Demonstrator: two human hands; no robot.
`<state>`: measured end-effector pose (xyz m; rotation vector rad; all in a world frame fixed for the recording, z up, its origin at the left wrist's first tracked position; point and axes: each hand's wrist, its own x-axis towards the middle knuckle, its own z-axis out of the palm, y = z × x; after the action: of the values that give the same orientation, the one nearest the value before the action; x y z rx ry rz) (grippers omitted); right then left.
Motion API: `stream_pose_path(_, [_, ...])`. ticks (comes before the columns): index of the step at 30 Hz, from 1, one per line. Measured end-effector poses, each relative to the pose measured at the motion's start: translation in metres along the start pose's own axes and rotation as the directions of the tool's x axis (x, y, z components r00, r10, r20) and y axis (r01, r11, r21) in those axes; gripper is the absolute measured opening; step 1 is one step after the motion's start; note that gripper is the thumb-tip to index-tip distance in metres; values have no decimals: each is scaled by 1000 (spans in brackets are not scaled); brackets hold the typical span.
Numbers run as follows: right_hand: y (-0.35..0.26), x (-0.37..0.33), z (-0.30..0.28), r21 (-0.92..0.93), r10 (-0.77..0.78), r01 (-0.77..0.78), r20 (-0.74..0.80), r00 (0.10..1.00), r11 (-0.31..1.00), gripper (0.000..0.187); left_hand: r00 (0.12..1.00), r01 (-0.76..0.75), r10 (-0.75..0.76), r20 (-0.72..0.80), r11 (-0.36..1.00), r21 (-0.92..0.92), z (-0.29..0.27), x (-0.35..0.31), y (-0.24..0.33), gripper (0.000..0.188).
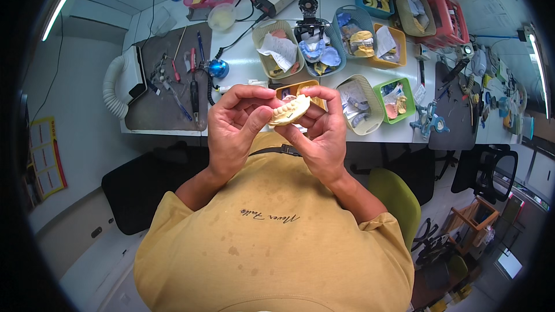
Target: The person scrubs a yellow dental appliance with a toothbrush under running water in a sink, then rinses it. They move to a workbench, wipe the appliance with a tissue, and place it into a container. The person then handles several other dental appliances and papers, organizing them into trays.
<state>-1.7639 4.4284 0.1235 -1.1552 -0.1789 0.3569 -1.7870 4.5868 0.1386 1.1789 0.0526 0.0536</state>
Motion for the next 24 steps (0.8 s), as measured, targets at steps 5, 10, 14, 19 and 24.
stream_pose_path(5, [1,0,-1,28,3,-4,17,1000,1000,55,1000,3,-3,-11,1000,5,1,-1,3,23])
stream_pose_path(10, [-1,0,0,61,29,-30,17,999,998,55,999,-49,49,4,996,81,0,-1,2,23])
stream_pose_path(14, [-3,-1,0,69,36,-38,26,999,997,55,998,-61,60,7,994,87,0,-1,1,23])
stream_pose_path(19, [-6,-3,0,51,35,-35,10,999,998,56,999,-32,32,-16,999,31,4,-2,5,20])
stream_pose_path(24, [-6,-5,-2,8,-9,9,18,1000,1000,58,999,-44,45,-28,998,37,6,-2,3,20])
